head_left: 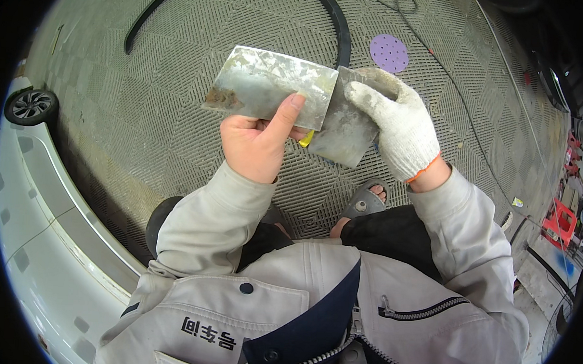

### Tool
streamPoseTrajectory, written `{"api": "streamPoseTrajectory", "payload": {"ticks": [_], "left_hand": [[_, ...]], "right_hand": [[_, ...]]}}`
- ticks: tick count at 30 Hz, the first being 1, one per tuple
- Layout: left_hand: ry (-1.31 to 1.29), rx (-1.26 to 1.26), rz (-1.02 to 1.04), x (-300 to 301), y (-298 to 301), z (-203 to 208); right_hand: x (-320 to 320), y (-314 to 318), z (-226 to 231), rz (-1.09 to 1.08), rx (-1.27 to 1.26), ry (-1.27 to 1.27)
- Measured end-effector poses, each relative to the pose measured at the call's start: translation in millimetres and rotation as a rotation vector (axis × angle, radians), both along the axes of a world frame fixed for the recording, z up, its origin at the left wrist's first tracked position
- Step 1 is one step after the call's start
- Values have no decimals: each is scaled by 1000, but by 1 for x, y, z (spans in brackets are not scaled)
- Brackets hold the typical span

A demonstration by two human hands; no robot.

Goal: The person sits on the floor and uses a putty knife to spread a white paste from a can onto a small rectangular metal plate. They repeatedly dip the knife into the can and apply the paste to the plate's surface.

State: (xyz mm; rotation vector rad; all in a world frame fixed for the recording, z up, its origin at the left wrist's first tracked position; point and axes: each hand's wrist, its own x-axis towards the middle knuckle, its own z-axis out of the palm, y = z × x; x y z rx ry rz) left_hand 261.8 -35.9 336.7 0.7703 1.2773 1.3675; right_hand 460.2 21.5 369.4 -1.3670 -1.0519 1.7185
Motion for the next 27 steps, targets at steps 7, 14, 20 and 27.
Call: {"api": "streamPoseTrajectory", "payload": {"ticks": [7, 14, 20, 27], "left_hand": [[-3, -11, 23, 7, -4, 2], [64, 94, -33, 3, -6, 1], [181, 184, -69, -1, -10, -2], [116, 74, -113, 3, -15, 4]], "right_hand": [[-3, -4, 5, 74, -48, -29], [-3, -1, 7, 145, -55, -74], [-2, 0, 10, 239, -58, -73], [-5, 0, 6, 186, 7, -140]]}}
